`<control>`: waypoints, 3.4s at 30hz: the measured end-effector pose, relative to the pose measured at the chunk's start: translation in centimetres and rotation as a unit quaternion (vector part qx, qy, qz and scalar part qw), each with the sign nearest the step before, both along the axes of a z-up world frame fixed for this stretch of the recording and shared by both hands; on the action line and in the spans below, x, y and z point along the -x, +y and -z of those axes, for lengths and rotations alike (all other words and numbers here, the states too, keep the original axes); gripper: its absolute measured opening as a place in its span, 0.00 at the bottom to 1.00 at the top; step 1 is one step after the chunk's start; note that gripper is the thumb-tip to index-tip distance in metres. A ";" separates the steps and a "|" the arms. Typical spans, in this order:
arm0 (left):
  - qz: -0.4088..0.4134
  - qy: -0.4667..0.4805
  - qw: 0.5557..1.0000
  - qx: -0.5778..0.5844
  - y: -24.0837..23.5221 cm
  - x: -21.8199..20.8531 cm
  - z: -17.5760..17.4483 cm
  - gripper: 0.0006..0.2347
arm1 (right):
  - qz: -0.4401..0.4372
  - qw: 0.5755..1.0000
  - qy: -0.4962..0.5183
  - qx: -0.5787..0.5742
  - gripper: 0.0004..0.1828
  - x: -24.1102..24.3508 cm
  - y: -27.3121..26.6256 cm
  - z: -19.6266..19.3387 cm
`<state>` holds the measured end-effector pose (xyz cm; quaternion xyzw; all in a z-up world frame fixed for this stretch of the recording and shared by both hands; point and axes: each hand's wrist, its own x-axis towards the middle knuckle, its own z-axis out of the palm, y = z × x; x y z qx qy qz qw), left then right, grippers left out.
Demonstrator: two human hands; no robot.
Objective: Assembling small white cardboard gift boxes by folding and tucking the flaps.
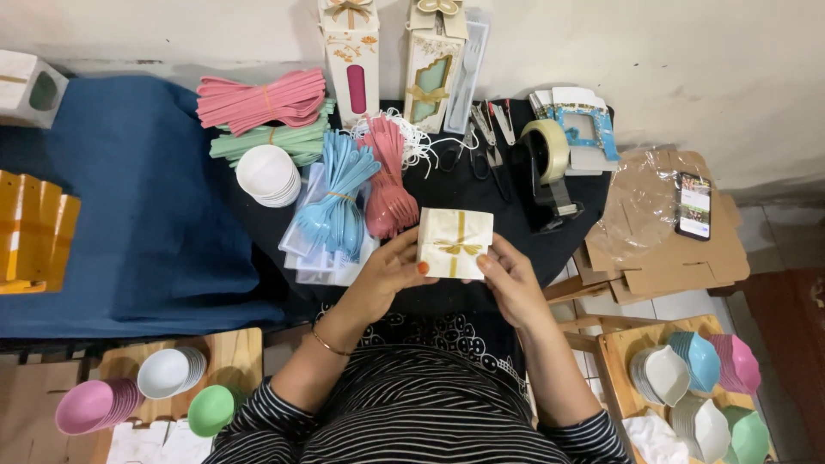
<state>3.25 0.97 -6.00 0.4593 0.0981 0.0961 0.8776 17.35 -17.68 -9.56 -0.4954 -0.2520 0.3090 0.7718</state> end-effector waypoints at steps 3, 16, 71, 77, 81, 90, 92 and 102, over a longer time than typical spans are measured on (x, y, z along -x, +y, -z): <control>-0.024 0.004 0.997 0.070 -0.3 -0.2 0.9 0.29 | 0.009 1.000 -0.002 0.015 0.32 0.4 0.7 -0.9; -0.070 0.020 0.995 0.071 -1.0 -0.1 -0.1 0.29 | 0.069 0.993 -0.068 0.068 0.25 1.2 1.0 -2.6; -0.592 0.401 0.448 -0.537 45.5 8.8 -3.7 0.27 | 0.155 0.957 -0.084 0.231 0.48 -2.3 5.4 -3.1; -0.647 0.205 0.665 -0.313 40.7 6.4 -6.0 0.23 | 0.148 0.965 -0.086 0.199 0.47 -2.5 4.6 -2.3; -0.436 -0.005 0.895 0.091 31.8 4.5 -10.1 0.25 | 0.145 0.966 -0.131 0.171 0.46 -3.2 3.7 -0.2; -0.162 -0.062 0.961 0.214 16.7 0.2 -10.0 0.25 | 0.148 0.978 -0.138 0.051 0.52 -4.8 2.8 4.8; -0.146 -0.071 0.962 0.221 14.9 -0.4 -10.0 0.25 | 0.148 0.978 -0.140 0.044 0.53 -4.8 2.7 4.8; -0.103 -0.071 0.957 0.261 11.6 -0.8 -11.1 0.25 | 0.142 0.977 -0.153 0.036 0.52 -4.2 3.1 4.0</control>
